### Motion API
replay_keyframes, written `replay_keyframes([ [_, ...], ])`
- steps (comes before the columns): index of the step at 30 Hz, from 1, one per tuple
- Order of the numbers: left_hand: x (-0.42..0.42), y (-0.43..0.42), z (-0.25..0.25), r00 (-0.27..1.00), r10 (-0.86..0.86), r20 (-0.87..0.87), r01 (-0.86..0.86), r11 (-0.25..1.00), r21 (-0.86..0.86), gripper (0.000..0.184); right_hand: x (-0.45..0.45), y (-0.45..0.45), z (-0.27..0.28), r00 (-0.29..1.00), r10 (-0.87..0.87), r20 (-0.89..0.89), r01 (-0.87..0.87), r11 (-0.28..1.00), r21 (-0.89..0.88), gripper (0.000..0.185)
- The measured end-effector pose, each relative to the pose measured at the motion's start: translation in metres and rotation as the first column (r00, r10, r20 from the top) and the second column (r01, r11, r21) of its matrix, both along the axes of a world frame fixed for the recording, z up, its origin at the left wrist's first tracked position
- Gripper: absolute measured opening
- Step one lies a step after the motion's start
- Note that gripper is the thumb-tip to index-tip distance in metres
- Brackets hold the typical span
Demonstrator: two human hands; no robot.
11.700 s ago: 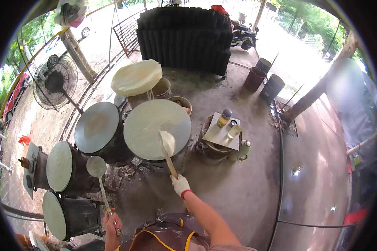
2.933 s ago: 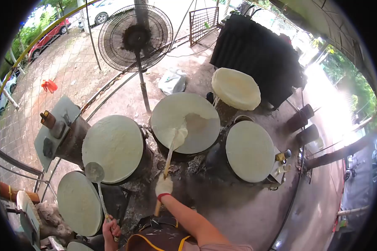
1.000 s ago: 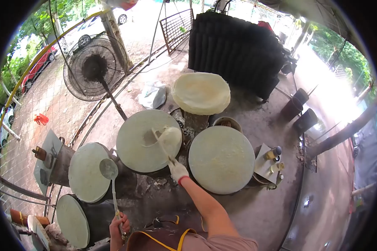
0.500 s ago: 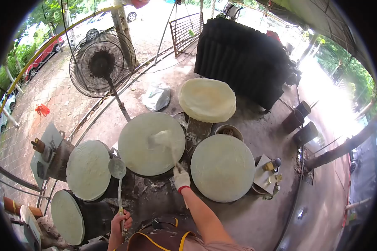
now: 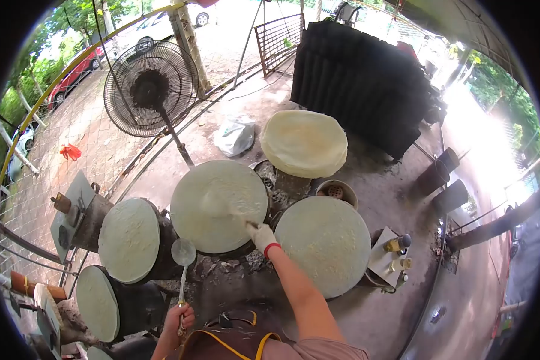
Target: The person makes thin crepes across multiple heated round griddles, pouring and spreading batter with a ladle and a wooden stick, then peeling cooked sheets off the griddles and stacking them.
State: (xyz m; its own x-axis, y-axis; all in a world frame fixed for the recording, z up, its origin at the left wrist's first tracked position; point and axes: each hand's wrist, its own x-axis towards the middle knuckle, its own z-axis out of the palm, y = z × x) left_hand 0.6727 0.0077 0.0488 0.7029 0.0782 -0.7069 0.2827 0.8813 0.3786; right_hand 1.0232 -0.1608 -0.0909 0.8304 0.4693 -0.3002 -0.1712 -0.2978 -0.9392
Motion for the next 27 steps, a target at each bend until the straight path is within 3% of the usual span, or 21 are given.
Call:
replay_keyframes([
  [2,0.013,0.006,0.000,0.998,-0.053,-0.028,0.056,0.993,0.104,0.012,0.009,0.017,-0.002,0.970,-0.238,-0.041,0.242,0.951,0.190,0.035],
  [3,0.022,0.008,-0.003,0.998,-0.050,-0.038,0.056,0.985,0.162,0.013,0.004,0.014,-0.022,0.986,-0.108,0.125,0.099,0.992,0.076,0.037],
  [6,0.062,0.008,0.013,0.985,-0.059,-0.159,0.115,0.922,0.370,0.011,-0.037,-0.024,0.054,0.929,0.074,-0.363,-0.074,0.997,0.013,0.037],
  [8,0.082,0.011,-0.001,0.980,-0.098,-0.172,0.171,0.860,0.481,0.010,-0.067,-0.051,0.048,0.915,0.022,-0.403,0.012,0.997,0.080,0.035],
  [11,0.111,0.000,-0.015,0.963,-0.133,-0.234,0.259,0.693,0.673,0.011,-0.124,-0.038,-0.007,0.715,-0.421,-0.558,0.554,0.828,0.084,0.032],
  [12,0.119,-0.010,-0.017,0.964,-0.114,-0.241,0.251,0.693,0.676,0.011,-0.135,-0.024,-0.015,0.657,-0.458,-0.599,0.512,0.854,-0.091,0.029],
  [14,0.132,-0.026,-0.021,0.964,-0.077,-0.255,0.237,0.688,0.686,0.011,-0.166,0.006,-0.003,0.710,-0.355,-0.608,0.418,0.907,-0.042,0.027],
  [17,0.139,-0.023,-0.024,0.971,-0.111,-0.210,0.219,0.757,0.616,0.008,-0.161,0.017,0.005,0.769,-0.212,-0.603,0.288,0.957,0.030,0.023],
  [19,0.116,0.010,-0.004,0.993,-0.091,0.079,0.069,0.967,0.244,0.007,-0.149,0.001,0.040,0.795,-0.170,-0.583,0.305,0.942,0.141,0.023],
  [20,0.101,0.021,0.011,0.976,-0.030,0.215,0.026,0.999,0.023,0.007,-0.142,-0.007,0.057,0.806,-0.150,-0.572,0.311,0.930,0.194,0.023],
  [22,0.068,0.015,0.045,0.969,-0.041,0.243,0.024,0.997,0.073,0.006,-0.129,-0.007,0.073,0.697,-0.359,-0.620,0.526,0.844,0.103,0.029],
  [23,0.057,0.013,0.056,0.965,-0.050,0.257,0.024,0.995,0.101,0.006,-0.123,-0.010,0.058,0.722,-0.337,-0.605,0.552,0.807,0.209,0.032],
  [26,0.062,0.002,0.072,0.973,-0.015,0.230,-0.005,0.996,0.085,0.006,-0.121,0.003,-0.028,0.940,-0.247,-0.235,0.293,0.938,0.186,0.031],
  [27,0.064,0.003,0.074,0.972,0.027,0.233,-0.034,0.999,0.027,0.010,-0.122,0.005,-0.031,0.991,-0.110,-0.077,0.119,0.985,0.125,0.031],
])
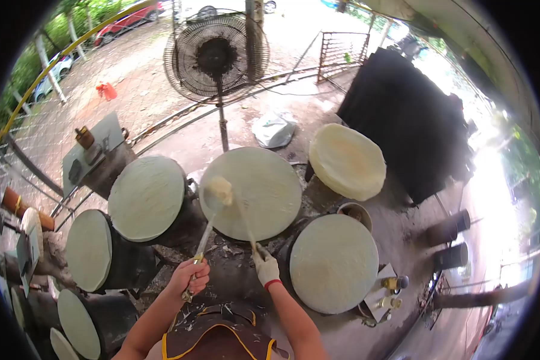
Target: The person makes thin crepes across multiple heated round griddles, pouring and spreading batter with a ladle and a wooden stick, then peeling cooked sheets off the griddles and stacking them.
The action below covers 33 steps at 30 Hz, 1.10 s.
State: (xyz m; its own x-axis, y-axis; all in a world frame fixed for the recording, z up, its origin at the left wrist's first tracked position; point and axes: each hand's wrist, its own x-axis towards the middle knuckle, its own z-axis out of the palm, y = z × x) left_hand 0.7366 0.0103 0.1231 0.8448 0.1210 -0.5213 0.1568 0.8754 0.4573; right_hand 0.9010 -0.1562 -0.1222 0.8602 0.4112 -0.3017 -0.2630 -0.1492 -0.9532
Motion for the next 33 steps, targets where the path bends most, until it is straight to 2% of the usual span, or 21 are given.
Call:
replay_keyframes([
  [1,-0.003,0.001,0.000,1.000,-0.011,-0.018,0.010,0.999,-0.037,0.013,-0.002,0.005,0.011,0.978,0.142,0.153,-0.129,0.987,-0.093,0.032],
  [3,-0.016,0.006,-0.001,0.998,-0.019,-0.055,0.012,0.993,-0.118,0.018,-0.013,0.006,0.050,0.946,0.295,-0.133,-0.299,0.954,-0.007,0.032],
  [4,-0.028,0.009,-0.002,0.995,-0.010,-0.097,-0.004,0.989,-0.149,0.024,-0.020,0.008,0.065,0.930,0.303,-0.210,-0.301,0.953,0.041,0.035],
  [7,-0.082,0.014,-0.007,0.978,0.178,-0.107,-0.195,0.964,-0.182,0.018,-0.042,0.027,0.073,0.909,0.263,-0.322,-0.261,0.964,0.048,0.037],
  [10,-0.149,0.031,-0.001,0.907,0.380,-0.182,-0.403,0.909,-0.107,0.013,-0.075,0.067,0.051,0.880,0.384,-0.280,-0.418,0.905,-0.074,0.039],
  [13,-0.214,0.056,-0.001,0.790,0.569,-0.228,-0.595,0.801,-0.061,0.008,-0.109,0.132,0.051,0.774,0.521,-0.360,-0.599,0.787,-0.147,0.034],
  [16,-0.279,0.084,-0.012,0.635,0.728,-0.258,-0.753,0.658,0.004,0.009,-0.161,0.223,0.058,0.722,0.659,-0.212,-0.691,0.701,-0.176,0.023],
  [18,-0.320,0.101,-0.024,0.534,0.801,-0.271,-0.827,0.561,0.032,0.009,-0.204,0.296,0.089,0.651,0.748,-0.130,-0.758,0.632,-0.159,0.023],
  [20,-0.357,0.121,-0.024,0.432,0.847,-0.309,-0.877,0.474,0.074,0.010,-0.236,0.377,0.043,0.610,0.790,-0.068,-0.791,0.601,-0.115,0.026],
  [22,-0.392,0.138,-0.019,0.359,0.882,-0.305,-0.916,0.395,0.067,0.010,-0.271,0.452,0.073,0.638,0.770,-0.023,-0.741,0.606,-0.289,0.031],
  [25,-0.434,0.158,-0.014,0.259,0.916,-0.307,-0.947,0.303,0.106,0.008,-0.307,0.523,0.069,0.706,0.687,0.173,-0.574,0.698,-0.427,0.041],
  [28,-0.463,0.173,-0.010,0.169,0.937,-0.307,-0.970,0.214,0.119,0.007,-0.342,0.527,0.065,0.740,0.653,0.159,-0.533,0.714,-0.454,0.051],
  [29,-0.471,0.178,-0.010,0.149,0.942,-0.299,-0.975,0.190,0.114,0.008,-0.349,0.529,0.036,0.750,0.654,0.105,-0.554,0.706,-0.441,0.052],
  [31,-0.484,0.185,-0.009,0.112,0.952,-0.284,-0.984,0.146,0.103,0.010,-0.366,0.524,0.074,0.672,0.739,0.047,-0.560,0.549,-0.621,0.051],
  [33,-0.494,0.189,-0.010,0.101,0.965,-0.241,-0.991,0.119,0.059,0.007,-0.369,0.542,0.036,0.764,0.645,-0.021,-0.593,0.689,-0.416,0.045],
])
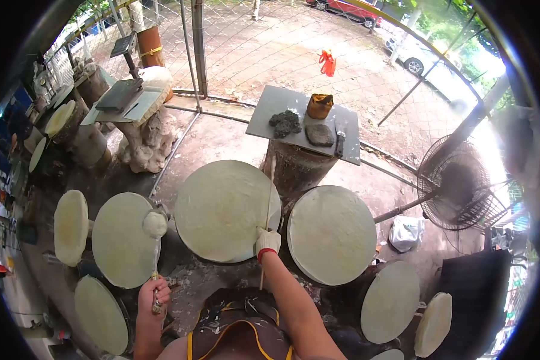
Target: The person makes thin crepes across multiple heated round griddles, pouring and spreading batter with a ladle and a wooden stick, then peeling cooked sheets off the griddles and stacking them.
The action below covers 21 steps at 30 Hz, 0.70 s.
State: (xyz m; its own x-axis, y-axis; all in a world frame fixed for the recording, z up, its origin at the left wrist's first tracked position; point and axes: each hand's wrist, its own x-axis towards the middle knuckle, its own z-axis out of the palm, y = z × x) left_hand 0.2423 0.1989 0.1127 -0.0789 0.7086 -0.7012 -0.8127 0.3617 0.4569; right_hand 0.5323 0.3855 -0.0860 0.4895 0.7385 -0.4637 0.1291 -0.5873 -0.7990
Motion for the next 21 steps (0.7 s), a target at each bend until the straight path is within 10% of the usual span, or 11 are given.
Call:
replay_keyframes([
  [7,-0.019,0.000,0.015,0.993,0.105,0.048,-0.108,0.992,0.070,0.004,-0.021,0.053,0.128,0.867,-0.109,-0.486,0.187,0.976,0.116,0.028],
  [10,-0.021,0.001,0.016,0.991,0.130,0.008,-0.130,0.987,0.092,0.004,-0.018,0.025,0.154,0.908,-0.156,-0.389,0.228,0.963,0.146,0.026],
  [16,-0.021,0.013,0.007,0.993,0.118,-0.014,-0.117,0.990,0.085,0.002,0.008,-0.024,0.014,0.956,-0.176,-0.234,0.211,0.969,0.131,0.036],
  [21,-0.008,0.027,-0.001,0.999,0.040,0.024,-0.041,0.998,0.041,0.003,0.040,-0.027,0.040,0.988,-0.117,-0.100,0.136,0.969,0.204,0.036],
])
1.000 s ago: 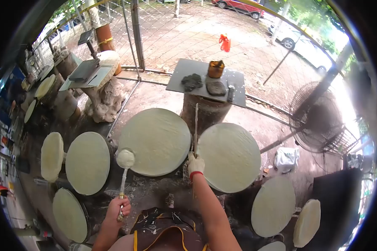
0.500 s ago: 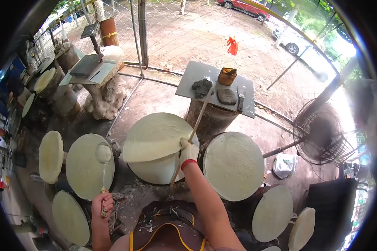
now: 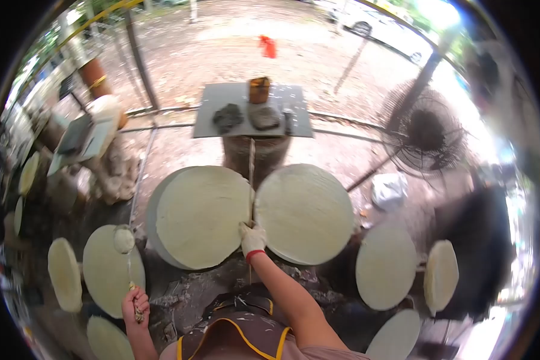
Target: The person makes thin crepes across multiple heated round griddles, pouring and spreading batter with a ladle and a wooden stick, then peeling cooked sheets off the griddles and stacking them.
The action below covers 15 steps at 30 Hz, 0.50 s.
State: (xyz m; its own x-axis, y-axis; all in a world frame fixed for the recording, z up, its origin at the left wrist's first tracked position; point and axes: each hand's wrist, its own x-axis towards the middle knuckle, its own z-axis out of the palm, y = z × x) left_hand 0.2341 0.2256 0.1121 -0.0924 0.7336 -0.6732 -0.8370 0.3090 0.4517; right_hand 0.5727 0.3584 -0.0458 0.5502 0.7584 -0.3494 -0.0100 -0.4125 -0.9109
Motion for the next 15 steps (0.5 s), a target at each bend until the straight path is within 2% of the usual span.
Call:
replay_keyframes([
  [4,0.022,0.020,-0.009,0.993,-0.112,0.041,0.113,0.993,-0.016,0.003,0.080,-0.013,0.077,0.996,-0.092,0.014,0.091,0.993,0.082,0.036],
  [7,0.044,0.038,-0.006,0.980,-0.197,0.025,0.197,0.980,-0.030,0.003,0.160,-0.056,0.042,0.951,-0.292,-0.099,0.306,0.929,0.206,0.031],
  [9,0.058,0.045,-0.005,0.971,-0.237,0.036,0.238,0.970,-0.045,0.004,0.207,-0.088,0.029,0.908,-0.408,-0.092,0.418,0.895,0.154,0.031],
  [11,0.078,0.051,0.001,0.962,-0.270,0.051,0.272,0.961,-0.046,0.004,0.251,-0.105,-0.009,0.882,-0.446,0.155,0.448,0.894,0.025,0.032],
  [12,0.087,0.053,0.004,0.958,-0.282,0.056,0.285,0.957,-0.047,0.005,0.262,-0.109,-0.012,0.855,-0.441,0.273,0.468,0.883,-0.039,0.033],
  [15,0.105,0.058,0.003,0.923,-0.382,0.044,0.383,0.923,-0.040,0.006,0.284,-0.115,-0.018,0.825,-0.306,0.475,0.411,0.902,-0.131,0.036],
])
